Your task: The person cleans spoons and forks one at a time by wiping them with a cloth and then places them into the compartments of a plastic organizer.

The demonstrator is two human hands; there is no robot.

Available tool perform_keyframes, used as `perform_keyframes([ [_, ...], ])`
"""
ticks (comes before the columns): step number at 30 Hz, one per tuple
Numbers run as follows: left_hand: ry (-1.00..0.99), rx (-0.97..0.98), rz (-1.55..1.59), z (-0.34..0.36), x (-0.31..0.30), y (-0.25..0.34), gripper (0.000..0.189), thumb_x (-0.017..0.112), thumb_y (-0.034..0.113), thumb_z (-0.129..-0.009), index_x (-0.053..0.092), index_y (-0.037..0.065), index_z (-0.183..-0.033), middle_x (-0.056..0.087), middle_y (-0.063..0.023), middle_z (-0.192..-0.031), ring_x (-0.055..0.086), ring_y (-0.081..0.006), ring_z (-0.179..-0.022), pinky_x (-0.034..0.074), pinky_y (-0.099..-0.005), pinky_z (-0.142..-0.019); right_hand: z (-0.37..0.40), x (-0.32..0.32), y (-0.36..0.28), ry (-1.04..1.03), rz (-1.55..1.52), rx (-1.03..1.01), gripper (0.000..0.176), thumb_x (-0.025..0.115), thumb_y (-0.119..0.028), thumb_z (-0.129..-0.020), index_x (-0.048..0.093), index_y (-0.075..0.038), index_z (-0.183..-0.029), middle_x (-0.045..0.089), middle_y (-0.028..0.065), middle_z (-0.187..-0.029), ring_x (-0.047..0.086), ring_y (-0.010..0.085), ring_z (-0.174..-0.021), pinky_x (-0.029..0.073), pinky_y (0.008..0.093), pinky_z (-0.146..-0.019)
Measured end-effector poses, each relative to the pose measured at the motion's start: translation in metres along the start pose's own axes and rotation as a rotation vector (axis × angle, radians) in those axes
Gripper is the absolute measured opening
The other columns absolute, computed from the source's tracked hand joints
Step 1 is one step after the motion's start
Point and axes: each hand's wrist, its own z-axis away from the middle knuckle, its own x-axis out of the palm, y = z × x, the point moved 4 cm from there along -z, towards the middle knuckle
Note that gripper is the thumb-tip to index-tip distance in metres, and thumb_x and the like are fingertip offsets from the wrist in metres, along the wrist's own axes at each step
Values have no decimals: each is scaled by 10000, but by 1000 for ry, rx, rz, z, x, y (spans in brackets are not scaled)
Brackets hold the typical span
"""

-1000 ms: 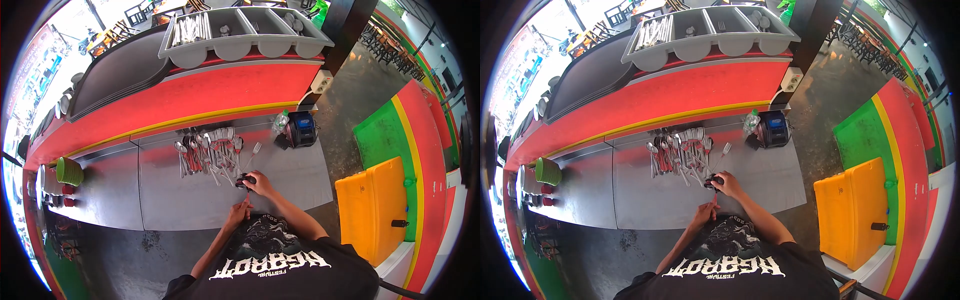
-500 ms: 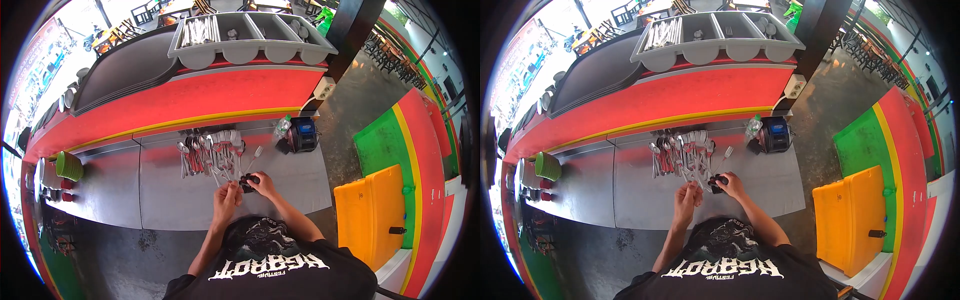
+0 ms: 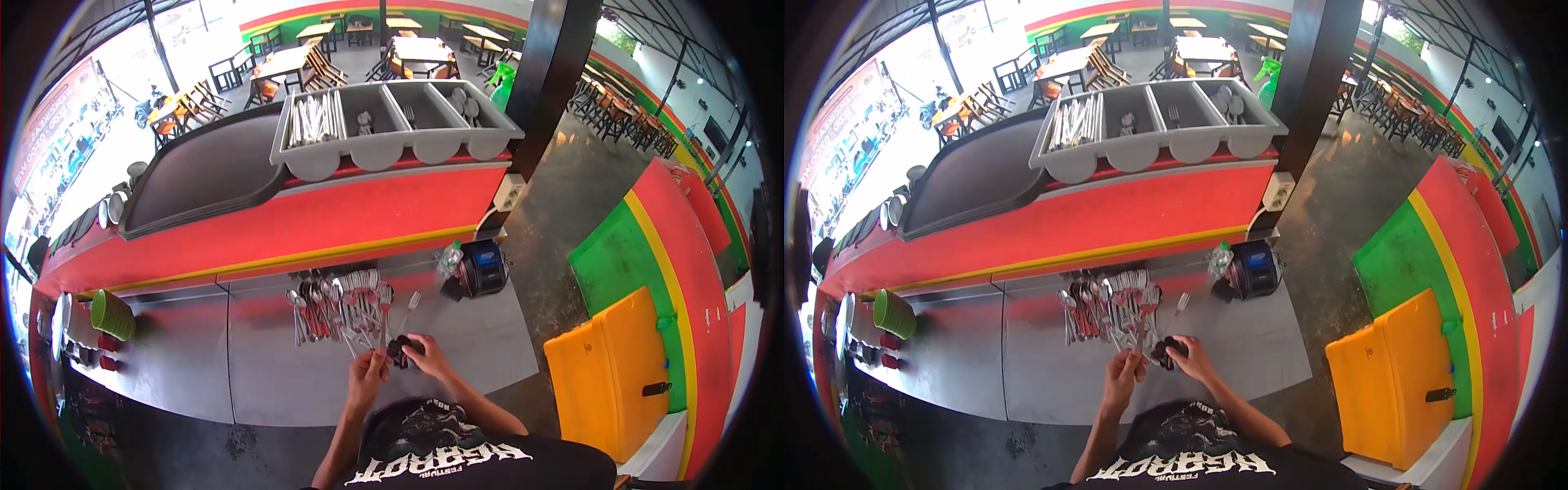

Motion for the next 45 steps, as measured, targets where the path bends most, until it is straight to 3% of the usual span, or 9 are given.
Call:
perform_keyframes([
  [3, -38, 14, 12, -4, 10, 2, 385, 500, 324, -1018, 615, 13, -823, 497, 18, -590, 437, -61, -547, 336, -229, -530, -5, -10, -38, -165, -596, 279, 466, 623, -356, -935, 569, 20, -1204, 630, 169, -1179, 600, 260, -1115, 465, 369, -944],
  [4, -53, 16, 0, -7, 13, 1, 362, 507, 317, -1016, 622, 14, -852, 501, 20, -603, 436, -59, -554, 339, -224, -539, -10, -28, -67, -234, -675, 316, 402, 568, -277, -984, 558, 55, -1210, 634, 129, -1166, 610, 176, -1075, 475, 318, -948],
  [7, -114, 76, -11, -15, 27, 10, 344, 503, 310, -1018, 630, 24, -876, 516, 18, -617, 444, -58, -548, 358, -227, -526, -21, -57, -111, -354, -977, 355, 391, 567, -263, -984, 557, 47, -1224, 646, 101, -1085, 624, 160, -1018, 488, 300, -912],
  [11, -164, 178, -134, -31, 51, 49, 319, 485, 280, -1025, 615, 12, -911, 511, 11, -619, 462, -64, -556, 367, -232, -520, -48, -93, -158, -222, -879, 60, 379, 551, -276, -990, 570, 34, -1207, 644, 71, -976, 622, 137, -936, 498, 281, -845],
  [17, -150, 518, -315, -70, 101, 159, 338, 467, 262, -1027, 596, -11, -875, 478, 21, -610, 437, -60, -554, 357, -246, -510, -112, -156, -213, -31, -882, -47, 301, 549, -257, -989, 619, 10, -1108, 629, 34, -881, 595, 96, -777, 490, 243, -658],
  [28, -239, 415, 82, -193, 150, 229, 340, 485, 323, -1022, 621, 63, -851, 476, 46, -595, 384, -33, -486, 293, -210, -448, -234, -214, -263, 53, -1051, -25, 257, 537, -298, -989, 648, -72, -938, 566, 1, -661, 534, 101, -540, 446, 255, -497],
  [33, -219, 329, 116, -215, 155, 238, 357, 518, 397, -997, 580, 108, -798, 492, 43, -610, 392, -28, -481, 307, -200, -437, -260, -216, -250, 15, -1102, -27, 256, 559, -316, -978, 643, -75, -958, 577, -18, -715, 524, 68, -600, 434, 236, -554],
  [41, -230, 270, 31, -209, 138, 183, 377, 514, 430, -989, 570, 105, -807, 484, 36, -607, 422, -59, -504, 323, -226, -474, -226, -182, -198, 139, -1038, 45, 253, 567, -308, -969, 648, -80, -1043, 591, -28, -793, 552, 75, -692, 449, 250, -616],
  [45, -37, 82, 54, -210, 93, 28, 393, 521, 381, -993, 593, 51, -791, 517, 12, -672, 481, -68, -617, 387, -253, -540, -164, -109, -104, 204, -741, 253, 292, 550, -286, -966, 647, -41, -1094, 638, 23, -908, 582, 106, -809, 454, 279, -683],
])
